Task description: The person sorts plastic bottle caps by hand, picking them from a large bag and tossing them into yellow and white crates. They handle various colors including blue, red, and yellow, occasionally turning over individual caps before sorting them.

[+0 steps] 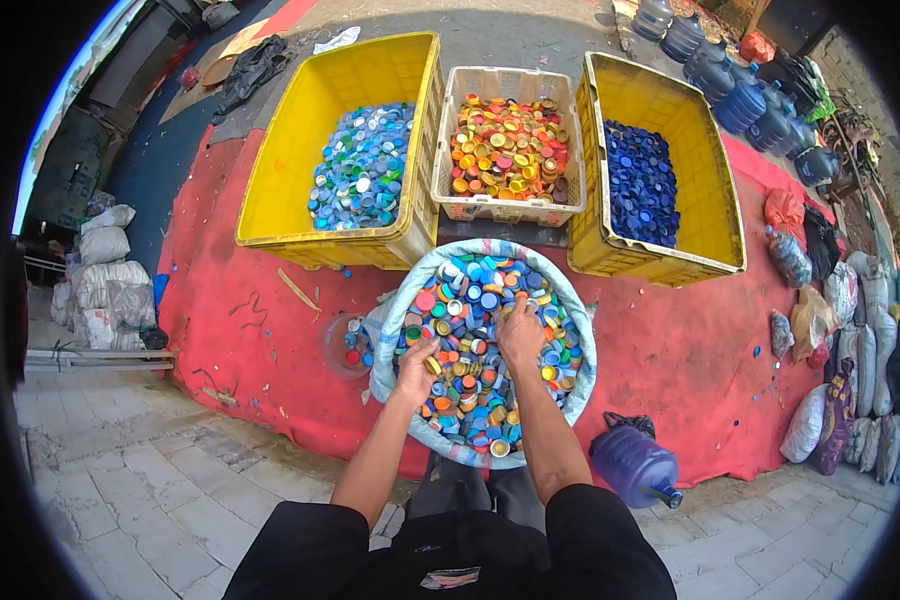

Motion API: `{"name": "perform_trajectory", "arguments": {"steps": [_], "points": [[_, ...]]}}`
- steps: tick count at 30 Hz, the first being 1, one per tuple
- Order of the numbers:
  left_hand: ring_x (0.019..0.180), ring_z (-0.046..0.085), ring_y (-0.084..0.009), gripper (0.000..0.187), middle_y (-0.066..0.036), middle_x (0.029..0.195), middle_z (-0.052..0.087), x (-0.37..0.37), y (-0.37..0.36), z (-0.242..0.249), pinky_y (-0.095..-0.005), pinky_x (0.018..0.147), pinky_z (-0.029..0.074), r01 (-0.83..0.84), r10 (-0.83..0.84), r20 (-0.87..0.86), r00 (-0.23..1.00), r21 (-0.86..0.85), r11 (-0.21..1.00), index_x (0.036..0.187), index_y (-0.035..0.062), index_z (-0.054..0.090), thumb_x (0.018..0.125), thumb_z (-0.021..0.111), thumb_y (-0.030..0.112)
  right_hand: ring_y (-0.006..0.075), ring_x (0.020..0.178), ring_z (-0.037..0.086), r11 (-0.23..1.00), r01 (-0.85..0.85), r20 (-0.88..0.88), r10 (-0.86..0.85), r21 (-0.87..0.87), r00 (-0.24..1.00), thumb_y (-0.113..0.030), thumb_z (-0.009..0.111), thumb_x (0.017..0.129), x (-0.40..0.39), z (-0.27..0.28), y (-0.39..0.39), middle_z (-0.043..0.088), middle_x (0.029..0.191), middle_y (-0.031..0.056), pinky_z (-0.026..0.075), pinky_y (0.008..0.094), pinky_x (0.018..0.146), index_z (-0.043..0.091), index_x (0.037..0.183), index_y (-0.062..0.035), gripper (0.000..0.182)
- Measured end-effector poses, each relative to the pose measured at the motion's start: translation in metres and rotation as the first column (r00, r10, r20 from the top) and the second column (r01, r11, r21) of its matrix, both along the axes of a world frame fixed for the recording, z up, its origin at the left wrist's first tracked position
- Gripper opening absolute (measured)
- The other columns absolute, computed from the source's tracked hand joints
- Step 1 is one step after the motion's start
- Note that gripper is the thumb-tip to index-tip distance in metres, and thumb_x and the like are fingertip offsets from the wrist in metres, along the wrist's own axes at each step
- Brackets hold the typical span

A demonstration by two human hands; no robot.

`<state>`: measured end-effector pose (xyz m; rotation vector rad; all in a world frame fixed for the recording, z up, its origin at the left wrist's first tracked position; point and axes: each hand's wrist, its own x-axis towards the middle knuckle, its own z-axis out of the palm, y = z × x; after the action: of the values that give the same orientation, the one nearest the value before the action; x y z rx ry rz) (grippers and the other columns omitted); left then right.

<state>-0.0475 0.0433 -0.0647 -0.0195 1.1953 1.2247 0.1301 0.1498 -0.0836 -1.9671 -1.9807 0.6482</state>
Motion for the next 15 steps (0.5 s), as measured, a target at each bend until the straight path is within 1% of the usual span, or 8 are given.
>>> {"name": "perform_trajectory", "arguments": {"steps": [2,4,7,9,10,11,12,15], "points": [[0.068,0.057,-0.0104,0.018,0.000,0.077,0.059,0.001,0.000,0.000,-0.0242,0.059,0.044,0.130,-0.128,-0.228,0.965,-0.008,0.992,0.091,0.0088,0.057,0.082,0.071,0.016,0.0406,0.087,0.063,0.999,0.030,-0.048,-0.030,-0.010,0.998,-0.020,0.074,0.074,0.002,-0.001,-0.001,0.062,0.103,0.0237,0.051,0.0471,0.073,0.046,0.115,-0.0016,0.054],[0.071,0.060,-0.0136,0.023,-0.004,0.083,0.064,0.005,-0.002,-0.005,-0.0267,0.064,0.047,0.255,-0.242,-0.468,0.850,-0.037,0.966,0.092,0.0047,0.057,0.076,0.074,0.009,0.0406,0.091,0.063,0.997,0.083,-0.179,-0.082,-0.002,0.980,-0.022,0.074,0.075,0.006,0.007,-0.002,0.062,0.103,0.0247,0.050,0.0474,0.077,0.047,0.117,-0.0007,0.054],[0.078,0.063,-0.0188,0.030,-0.008,0.087,0.066,0.007,-0.004,-0.006,-0.0311,0.071,0.050,0.565,-0.267,-0.903,0.337,-0.034,0.825,0.098,0.0018,0.057,0.073,0.073,0.005,0.0337,0.093,0.063,0.979,0.184,-0.411,-0.205,-0.089,0.888,-0.022,0.076,0.075,0.019,0.014,0.002,0.064,0.101,0.0211,0.049,0.0430,0.081,0.053,0.114,0.0007,0.051],[0.092,0.064,-0.0287,0.038,-0.012,0.099,0.065,0.005,-0.004,0.000,-0.0387,0.079,0.050,0.671,-0.325,-0.938,0.118,-0.166,0.723,0.108,0.0020,0.056,0.072,0.070,0.004,0.0279,0.088,0.064,0.953,0.259,-0.521,-0.303,-0.156,0.798,-0.023,0.076,0.075,0.027,0.019,0.002,0.065,0.098,0.0171,0.050,0.0389,0.079,0.054,0.113,0.0018,0.050],[0.094,0.063,-0.0307,0.039,-0.013,0.103,0.064,0.006,-0.005,0.004,-0.0402,0.081,0.050,0.689,-0.346,-0.938,0.026,-0.234,0.686,0.109,0.0022,0.056,0.072,0.070,0.004,0.0174,0.080,0.061,0.925,0.252,-0.685,-0.381,-0.285,0.621,-0.025,0.074,0.079,0.031,0.021,0.000,0.064,0.093,0.0108,0.048,0.0312,0.072,0.055,0.113,0.0012,0.047],[0.097,0.063,-0.0327,0.040,-0.013,0.107,0.063,0.007,-0.005,0.006,-0.0417,0.082,0.050,0.698,-0.361,-0.930,-0.066,-0.302,0.649,0.111,0.0024,0.056,0.073,0.069,0.004,0.0154,0.077,0.059,0.907,0.232,-0.738,-0.421,-0.352,0.528,-0.026,0.073,0.081,0.037,0.025,-0.002,0.064,0.092,0.0098,0.047,0.0296,0.069,0.055,0.113,0.0007,0.046],[0.101,0.060,-0.0355,0.043,-0.013,0.114,0.062,0.007,-0.006,0.006,-0.0443,0.084,0.049,0.713,-0.401,-0.914,-0.058,-0.319,0.624,0.115,0.0033,0.056,0.074,0.068,0.004,0.0134,0.074,0.058,0.886,0.201,-0.777,-0.463,-0.417,0.428,-0.026,0.072,0.082,0.043,0.030,-0.004,0.063,0.092,0.0088,0.046,0.0281,0.066,0.055,0.114,0.0001,0.044],[0.100,0.062,-0.0324,0.044,-0.010,0.110,0.064,0.010,-0.007,0.007,-0.0426,0.082,0.049,0.701,-0.397,-0.910,-0.117,-0.359,0.616,0.116,0.0062,0.058,0.074,0.070,0.008,0.0110,0.067,0.057,0.850,0.099,-0.841,-0.526,-0.517,0.129,-0.023,0.065,0.087,0.052,0.037,-0.015,0.062,0.089,0.0050,0.043,0.0260,0.060,0.055,0.117,-0.0043,0.037]]}}
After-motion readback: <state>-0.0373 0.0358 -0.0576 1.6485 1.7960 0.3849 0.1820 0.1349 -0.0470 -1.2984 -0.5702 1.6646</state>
